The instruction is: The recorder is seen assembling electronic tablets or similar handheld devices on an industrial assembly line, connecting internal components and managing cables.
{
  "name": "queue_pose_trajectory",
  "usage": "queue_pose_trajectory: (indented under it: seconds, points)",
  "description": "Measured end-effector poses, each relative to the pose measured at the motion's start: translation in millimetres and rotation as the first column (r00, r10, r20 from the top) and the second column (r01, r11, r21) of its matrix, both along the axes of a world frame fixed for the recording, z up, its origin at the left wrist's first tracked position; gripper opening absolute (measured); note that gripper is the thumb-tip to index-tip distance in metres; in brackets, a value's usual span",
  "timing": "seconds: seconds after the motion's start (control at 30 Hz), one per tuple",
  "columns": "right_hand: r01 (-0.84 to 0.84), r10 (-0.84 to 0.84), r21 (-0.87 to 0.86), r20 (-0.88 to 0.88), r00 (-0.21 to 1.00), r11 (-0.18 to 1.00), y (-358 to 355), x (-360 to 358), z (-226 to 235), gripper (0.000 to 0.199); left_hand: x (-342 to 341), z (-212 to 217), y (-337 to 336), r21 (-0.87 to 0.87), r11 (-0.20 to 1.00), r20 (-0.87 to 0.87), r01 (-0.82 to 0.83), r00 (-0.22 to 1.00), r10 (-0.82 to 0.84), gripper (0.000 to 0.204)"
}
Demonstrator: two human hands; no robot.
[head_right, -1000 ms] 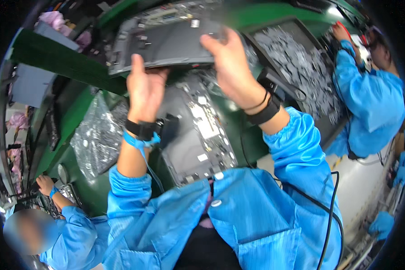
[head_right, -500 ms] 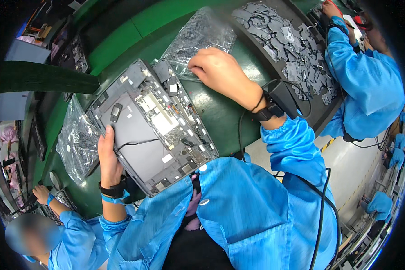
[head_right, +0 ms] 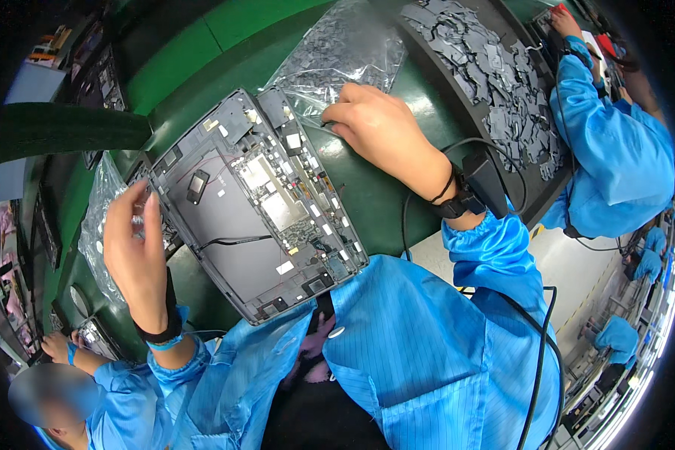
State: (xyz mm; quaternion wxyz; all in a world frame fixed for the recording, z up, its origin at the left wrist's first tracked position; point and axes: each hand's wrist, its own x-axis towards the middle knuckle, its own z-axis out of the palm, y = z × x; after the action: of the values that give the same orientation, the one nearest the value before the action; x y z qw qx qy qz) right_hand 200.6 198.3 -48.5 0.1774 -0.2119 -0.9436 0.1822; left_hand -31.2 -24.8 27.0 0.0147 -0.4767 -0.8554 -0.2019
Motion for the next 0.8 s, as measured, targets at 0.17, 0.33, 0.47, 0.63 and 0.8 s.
queue_pose_trajectory:
  seconds: [0.17, 0.33, 0.47, 0.63, 0.8]
  points:
    - [0.059, -0.059, 0.016, 0.031, 0.998, 0.998, -4, 0, 1, 0.014, 18, -1, 65, 0.004, 0.896, -0.248, 0.443, 0.869, -0.428, 0.035]
    - [0.115, -0.117, -0.056, -0.038, 0.992, 0.992, -4, -2, -3, 0.006, 26, -39, 85, -0.238, 0.872, -0.545, 0.427, 0.685, -0.484, 0.040]
    - [0.127, -0.132, -0.071, -0.072, 0.989, 0.989, -5, 0, -4, 0.007, 28, -37, 85, -0.283, 0.862, -0.584, 0.420, 0.638, -0.502, 0.039]
    - [0.071, -0.073, -0.028, -0.075, 0.994, 0.997, -4, -5, -2, 0.012, 45, -20, 54, -0.196, 0.824, -0.443, 0.532, 0.702, -0.558, 0.042]
    - [0.045, -0.045, 0.050, -0.009, 0.999, 0.998, -5, -12, -3, 0.007, 48, -17, 14, -0.235, 0.790, -0.262, 0.566, 0.746, -0.613, 0.042]
